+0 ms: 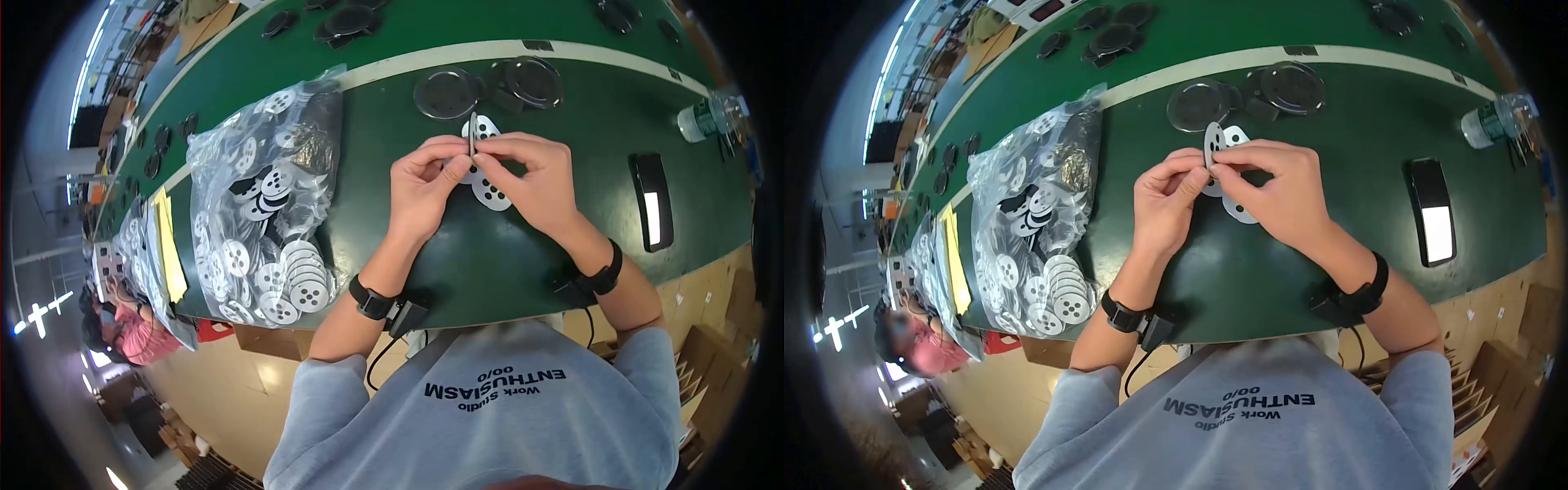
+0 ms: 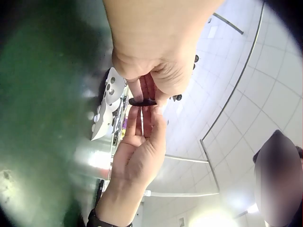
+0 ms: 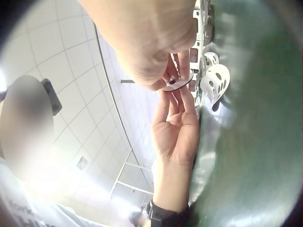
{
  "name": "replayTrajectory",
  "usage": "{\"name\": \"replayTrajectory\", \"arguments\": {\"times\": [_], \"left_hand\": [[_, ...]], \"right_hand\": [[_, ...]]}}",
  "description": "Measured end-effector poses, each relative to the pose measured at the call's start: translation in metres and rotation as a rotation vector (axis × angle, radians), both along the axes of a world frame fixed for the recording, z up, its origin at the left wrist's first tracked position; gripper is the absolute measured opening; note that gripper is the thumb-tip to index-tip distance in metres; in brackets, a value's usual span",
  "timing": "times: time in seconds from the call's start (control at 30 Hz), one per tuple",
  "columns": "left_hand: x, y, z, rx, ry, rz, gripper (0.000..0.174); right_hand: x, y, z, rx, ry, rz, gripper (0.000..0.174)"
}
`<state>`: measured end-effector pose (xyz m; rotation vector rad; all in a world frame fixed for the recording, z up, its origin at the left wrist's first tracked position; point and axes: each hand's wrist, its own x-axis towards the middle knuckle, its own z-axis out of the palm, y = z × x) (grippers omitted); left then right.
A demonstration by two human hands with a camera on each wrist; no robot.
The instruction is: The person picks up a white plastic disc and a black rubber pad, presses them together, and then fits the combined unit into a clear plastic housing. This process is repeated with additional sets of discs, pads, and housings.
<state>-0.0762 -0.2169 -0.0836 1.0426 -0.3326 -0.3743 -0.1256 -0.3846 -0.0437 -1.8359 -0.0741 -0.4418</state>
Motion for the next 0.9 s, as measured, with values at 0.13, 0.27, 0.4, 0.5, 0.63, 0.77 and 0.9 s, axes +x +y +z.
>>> {"name": "replayTrajectory", "arguments": {"times": [0.13,0.27,0.4,0.5,0.63,0.77,0.9], "left_hand": [[0.0008,0.0001,-0.0013,0.046,-0.03,0.016,0.013],[0.0001,-0.0007,-0.0036,0.066,-0.052,0.029,0.013],[-0.0005,-0.0006,-0.0055,0.093,-0.077,0.034,0.013],[-0.0021,-0.0016,-0.0061,0.105,-0.093,0.044,0.013],[-0.0028,-0.0034,-0.0065,0.094,-0.122,0.036,0.014],[-0.0028,-0.0022,-0.0051,0.084,-0.122,0.035,0.014],[-0.0016,-0.0012,-0.0024,0.076,-0.102,0.039,0.015]], "right_hand": [[-0.0012,-0.0015,0.0007,-0.01,-0.015,-0.016,0.017],[-0.0018,-0.0019,-0.0012,0.0,-0.011,-0.026,0.015],[-0.0021,-0.0013,-0.0041,-0.029,-0.049,-0.049,0.015],[-0.0032,0.0,-0.0057,-0.039,-0.059,-0.067,0.014],[-0.0041,-0.0041,-0.0023,-0.127,-0.046,-0.059,0.012],[-0.0021,-0.0017,-0.0053,-0.077,-0.114,-0.094,0.011],[0.0,0.0008,-0.0072,-0.03,-0.181,-0.096,0.013]]}}
